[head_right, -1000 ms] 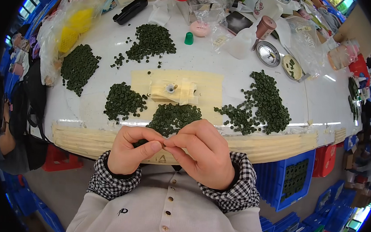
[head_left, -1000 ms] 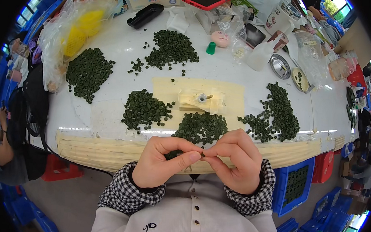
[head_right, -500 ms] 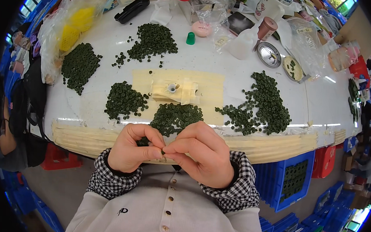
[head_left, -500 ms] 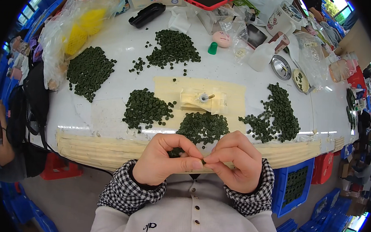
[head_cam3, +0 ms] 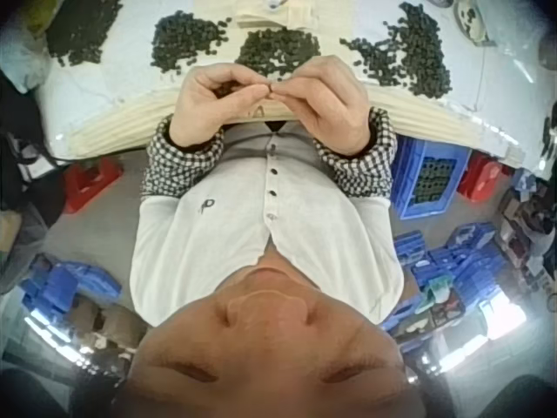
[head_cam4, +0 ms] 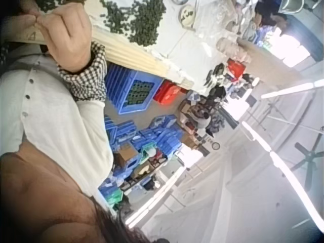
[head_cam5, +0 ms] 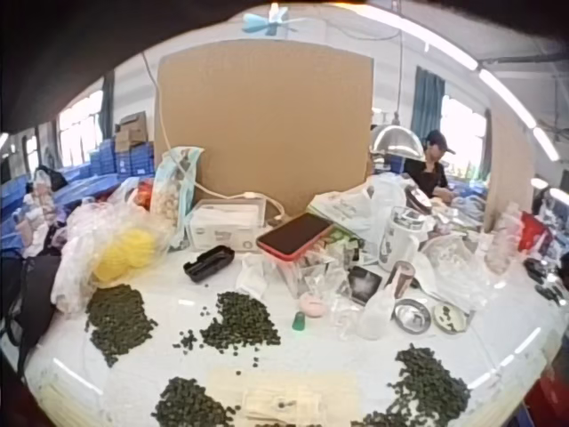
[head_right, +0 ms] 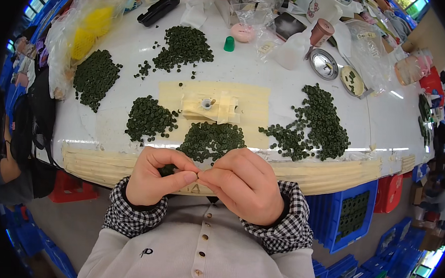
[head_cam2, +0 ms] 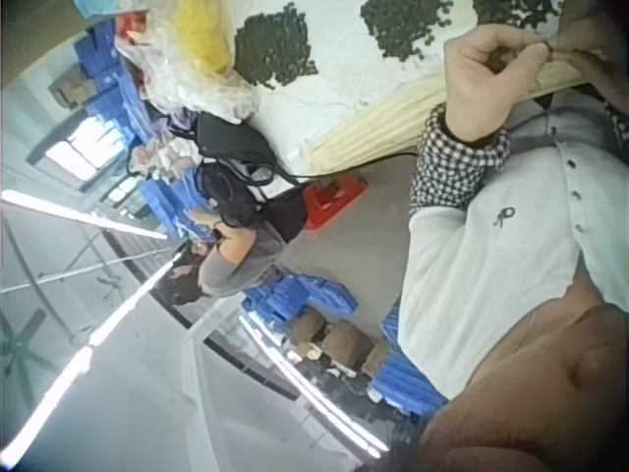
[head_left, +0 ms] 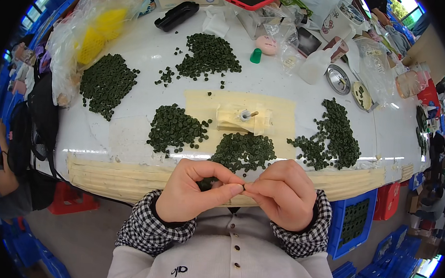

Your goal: Manual assembly and sorting of small green plastic toy components at a factory workbench.

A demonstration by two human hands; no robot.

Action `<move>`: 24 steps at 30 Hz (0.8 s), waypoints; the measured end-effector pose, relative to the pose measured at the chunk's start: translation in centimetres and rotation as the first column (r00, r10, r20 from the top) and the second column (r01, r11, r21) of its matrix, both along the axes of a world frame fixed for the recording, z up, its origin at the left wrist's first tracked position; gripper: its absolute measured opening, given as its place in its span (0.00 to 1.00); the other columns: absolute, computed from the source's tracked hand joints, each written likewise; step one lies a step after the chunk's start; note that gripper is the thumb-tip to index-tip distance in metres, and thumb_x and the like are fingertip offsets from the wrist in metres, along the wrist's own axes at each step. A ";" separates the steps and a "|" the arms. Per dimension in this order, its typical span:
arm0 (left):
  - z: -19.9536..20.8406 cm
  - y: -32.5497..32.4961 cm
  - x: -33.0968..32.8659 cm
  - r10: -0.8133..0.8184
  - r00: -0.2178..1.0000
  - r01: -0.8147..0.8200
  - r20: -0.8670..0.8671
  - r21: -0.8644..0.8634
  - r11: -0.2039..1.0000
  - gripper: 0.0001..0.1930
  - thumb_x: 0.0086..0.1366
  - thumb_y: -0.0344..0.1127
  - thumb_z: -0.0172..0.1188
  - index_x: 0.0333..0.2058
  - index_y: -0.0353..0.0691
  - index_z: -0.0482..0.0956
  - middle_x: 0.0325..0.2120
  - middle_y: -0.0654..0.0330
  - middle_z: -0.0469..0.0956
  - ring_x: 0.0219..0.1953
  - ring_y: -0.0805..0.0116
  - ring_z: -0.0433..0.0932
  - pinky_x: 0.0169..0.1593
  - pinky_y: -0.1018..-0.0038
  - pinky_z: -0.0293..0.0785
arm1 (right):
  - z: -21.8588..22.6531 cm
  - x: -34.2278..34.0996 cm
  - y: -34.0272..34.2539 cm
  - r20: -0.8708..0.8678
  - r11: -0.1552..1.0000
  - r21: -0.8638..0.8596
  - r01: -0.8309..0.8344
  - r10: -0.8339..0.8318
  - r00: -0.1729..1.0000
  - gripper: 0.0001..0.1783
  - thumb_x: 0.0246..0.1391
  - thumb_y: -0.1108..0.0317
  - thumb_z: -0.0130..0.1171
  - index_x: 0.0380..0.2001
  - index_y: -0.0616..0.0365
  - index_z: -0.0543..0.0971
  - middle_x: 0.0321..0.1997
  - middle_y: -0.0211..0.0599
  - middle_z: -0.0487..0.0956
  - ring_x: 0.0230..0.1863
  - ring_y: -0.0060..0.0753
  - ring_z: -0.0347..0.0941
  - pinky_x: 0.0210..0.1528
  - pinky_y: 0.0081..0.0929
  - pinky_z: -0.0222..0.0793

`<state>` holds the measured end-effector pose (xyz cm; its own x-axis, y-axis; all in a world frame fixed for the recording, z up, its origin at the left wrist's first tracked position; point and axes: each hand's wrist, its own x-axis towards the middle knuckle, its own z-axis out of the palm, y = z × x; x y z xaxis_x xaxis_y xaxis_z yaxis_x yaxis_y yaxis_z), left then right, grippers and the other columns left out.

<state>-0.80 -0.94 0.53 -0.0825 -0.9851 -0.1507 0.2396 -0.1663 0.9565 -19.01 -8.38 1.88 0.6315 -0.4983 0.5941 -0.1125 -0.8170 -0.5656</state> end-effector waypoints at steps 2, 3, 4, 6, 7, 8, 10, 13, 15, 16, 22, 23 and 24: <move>0.3 0.0 -0.1 0.010 1.000 -0.009 -0.019 0.038 0.999 0.05 0.57 0.25 0.60 0.33 0.31 0.79 0.23 0.67 0.76 0.23 0.85 0.65 0.28 0.86 0.62 | -0.3 0.1 0.0 0.029 0.999 0.043 -0.017 0.016 0.999 0.11 0.36 0.76 0.66 0.27 0.61 0.78 0.26 0.35 0.74 0.26 0.34 0.71 0.27 0.25 0.68; 0.4 0.0 -0.2 0.014 0.999 -0.013 -0.029 0.056 0.998 0.05 0.57 0.25 0.59 0.33 0.31 0.79 0.23 0.67 0.76 0.23 0.85 0.64 0.28 0.86 0.62 | -0.3 0.2 0.0 0.043 0.998 0.064 -0.026 0.023 0.999 0.11 0.36 0.77 0.66 0.27 0.61 0.78 0.26 0.35 0.75 0.27 0.34 0.71 0.28 0.25 0.68; 0.3 0.0 -0.3 0.032 0.999 -0.032 -0.023 0.039 0.999 0.05 0.57 0.25 0.59 0.33 0.31 0.79 0.23 0.68 0.75 0.23 0.85 0.64 0.28 0.86 0.62 | -0.4 0.2 0.0 0.056 0.989 0.144 -0.032 0.024 0.998 0.10 0.37 0.78 0.65 0.27 0.61 0.78 0.27 0.36 0.75 0.28 0.34 0.72 0.28 0.25 0.68; 0.0 0.0 -0.5 0.069 0.998 -0.069 -0.012 0.003 0.998 0.05 0.57 0.25 0.59 0.33 0.31 0.79 0.23 0.68 0.75 0.23 0.85 0.63 0.28 0.86 0.61 | -0.4 0.3 0.1 0.080 0.952 0.301 -0.046 0.022 0.997 0.10 0.38 0.81 0.64 0.28 0.61 0.77 0.28 0.37 0.76 0.29 0.34 0.73 0.30 0.24 0.69; 0.0 0.0 -0.5 0.071 0.997 -0.071 -0.009 -0.004 0.997 0.05 0.57 0.25 0.59 0.33 0.31 0.79 0.23 0.68 0.75 0.23 0.85 0.63 0.27 0.86 0.61 | -0.5 0.3 0.1 0.098 0.935 0.352 -0.052 0.019 0.995 0.10 0.38 0.81 0.63 0.28 0.61 0.77 0.29 0.38 0.77 0.30 0.34 0.74 0.31 0.24 0.70; 0.0 0.0 -0.5 0.074 0.997 -0.074 -0.006 -0.011 0.997 0.05 0.57 0.25 0.59 0.33 0.31 0.79 0.23 0.68 0.75 0.23 0.85 0.63 0.27 0.86 0.61 | -0.7 0.3 0.2 0.116 0.914 0.401 -0.060 0.014 0.993 0.10 0.39 0.82 0.62 0.28 0.61 0.77 0.29 0.38 0.77 0.30 0.33 0.74 0.32 0.23 0.70; 0.0 0.0 -0.5 0.072 0.997 -0.072 0.004 -0.018 0.997 0.05 0.57 0.25 0.59 0.33 0.31 0.79 0.23 0.68 0.74 0.22 0.86 0.63 0.27 0.86 0.61 | -1.1 0.2 0.3 0.144 0.868 0.491 -0.075 0.005 0.990 0.09 0.40 0.82 0.61 0.28 0.62 0.77 0.29 0.38 0.77 0.31 0.33 0.75 0.33 0.23 0.70; 0.0 0.1 -0.4 0.076 0.997 -0.075 0.032 -0.036 0.997 0.05 0.57 0.25 0.59 0.33 0.31 0.79 0.23 0.69 0.74 0.22 0.86 0.63 0.27 0.86 0.61 | -1.2 0.3 0.5 0.166 0.821 0.565 -0.088 -0.009 0.986 0.08 0.40 0.82 0.60 0.28 0.62 0.77 0.29 0.39 0.77 0.31 0.32 0.75 0.34 0.23 0.70; 0.0 0.2 -0.5 0.098 0.993 -0.093 0.061 -0.069 0.993 0.05 0.58 0.25 0.58 0.33 0.30 0.78 0.22 0.69 0.74 0.22 0.86 0.63 0.26 0.86 0.61 | -1.2 0.5 0.6 0.171 0.824 0.561 -0.080 -0.020 0.985 0.08 0.40 0.82 0.60 0.27 0.62 0.76 0.29 0.39 0.77 0.31 0.31 0.75 0.34 0.23 0.70; -0.1 0.3 -0.6 0.103 0.993 -0.099 0.064 -0.072 0.992 0.05 0.58 0.25 0.58 0.33 0.30 0.78 0.22 0.69 0.74 0.22 0.86 0.63 0.26 0.86 0.62 | -1.3 0.6 0.7 0.176 0.831 0.550 -0.077 -0.026 0.984 0.08 0.40 0.82 0.60 0.27 0.62 0.76 0.29 0.39 0.77 0.31 0.31 0.75 0.34 0.23 0.70; -0.5 0.5 -0.5 0.132 0.991 -0.131 0.034 -0.039 0.991 0.05 0.59 0.25 0.58 0.34 0.32 0.77 0.24 0.67 0.76 0.22 0.87 0.64 0.26 0.87 0.62 | -1.5 1.0 1.0 0.179 0.841 0.539 -0.051 -0.055 0.982 0.08 0.41 0.82 0.60 0.28 0.63 0.76 0.29 0.39 0.77 0.30 0.31 0.75 0.34 0.23 0.70; -0.3 0.5 -0.7 0.158 0.987 -0.158 -0.010 0.008 0.987 0.05 0.59 0.26 0.57 0.34 0.32 0.77 0.24 0.66 0.76 0.21 0.87 0.64 0.25 0.87 0.61 | -1.5 1.1 1.0 0.176 0.840 0.541 -0.042 -0.064 0.982 0.08 0.41 0.82 0.60 0.28 0.64 0.76 0.29 0.39 0.77 0.30 0.30 0.75 0.34 0.23 0.70; -0.2 0.5 -0.8 0.184 0.981 -0.182 -0.053 0.055 0.982 0.05 0.59 0.26 0.57 0.35 0.32 0.77 0.25 0.65 0.77 0.21 0.87 0.63 0.24 0.87 0.60 | -1.5 1.2 0.9 0.172 0.840 0.542 -0.031 -0.075 0.982 0.08 0.41 0.82 0.60 0.29 0.64 0.76 0.29 0.39 0.77 0.30 0.30 0.75 0.34 0.22 0.70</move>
<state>-1.57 -0.45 0.30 0.0887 -0.9758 -0.1996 0.3245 -0.1612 0.9321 -17.83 -7.44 0.39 0.5255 -0.7855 0.3269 0.0194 -0.3731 -0.9276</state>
